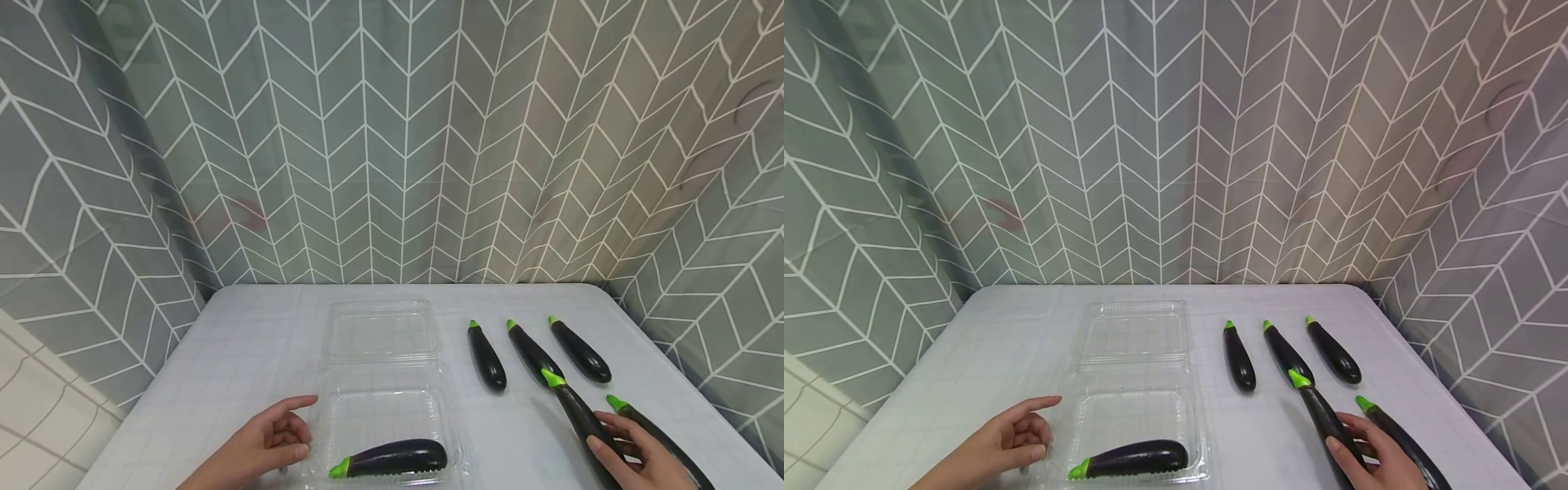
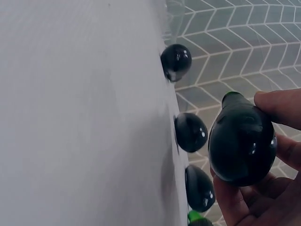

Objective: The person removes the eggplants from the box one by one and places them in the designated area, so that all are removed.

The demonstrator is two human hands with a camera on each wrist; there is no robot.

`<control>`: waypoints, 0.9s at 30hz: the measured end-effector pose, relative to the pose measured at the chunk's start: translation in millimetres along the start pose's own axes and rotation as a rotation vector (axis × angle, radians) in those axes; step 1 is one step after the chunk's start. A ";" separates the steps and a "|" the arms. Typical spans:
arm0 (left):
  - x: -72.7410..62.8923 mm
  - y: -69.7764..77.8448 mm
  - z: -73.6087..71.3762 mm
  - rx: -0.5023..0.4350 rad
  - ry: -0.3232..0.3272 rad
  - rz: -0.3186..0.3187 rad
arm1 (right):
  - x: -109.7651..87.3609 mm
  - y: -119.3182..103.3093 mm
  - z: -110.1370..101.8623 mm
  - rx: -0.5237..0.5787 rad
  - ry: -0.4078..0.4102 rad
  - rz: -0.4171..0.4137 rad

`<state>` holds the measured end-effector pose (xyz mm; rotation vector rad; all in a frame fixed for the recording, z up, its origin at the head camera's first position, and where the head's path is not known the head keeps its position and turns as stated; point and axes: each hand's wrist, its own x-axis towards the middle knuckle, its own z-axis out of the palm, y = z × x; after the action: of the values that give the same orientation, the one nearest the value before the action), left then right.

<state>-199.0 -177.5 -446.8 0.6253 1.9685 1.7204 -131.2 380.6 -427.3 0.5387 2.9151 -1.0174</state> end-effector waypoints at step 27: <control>0.7 1.6 -0.2 0.012 0.005 -0.033 | 8.9 62.0 0.7 -0.168 -0.135 0.051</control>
<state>-199.6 -177.1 -445.3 0.5902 1.9824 1.6934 -119.6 428.3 -466.3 0.5125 2.8172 -0.7623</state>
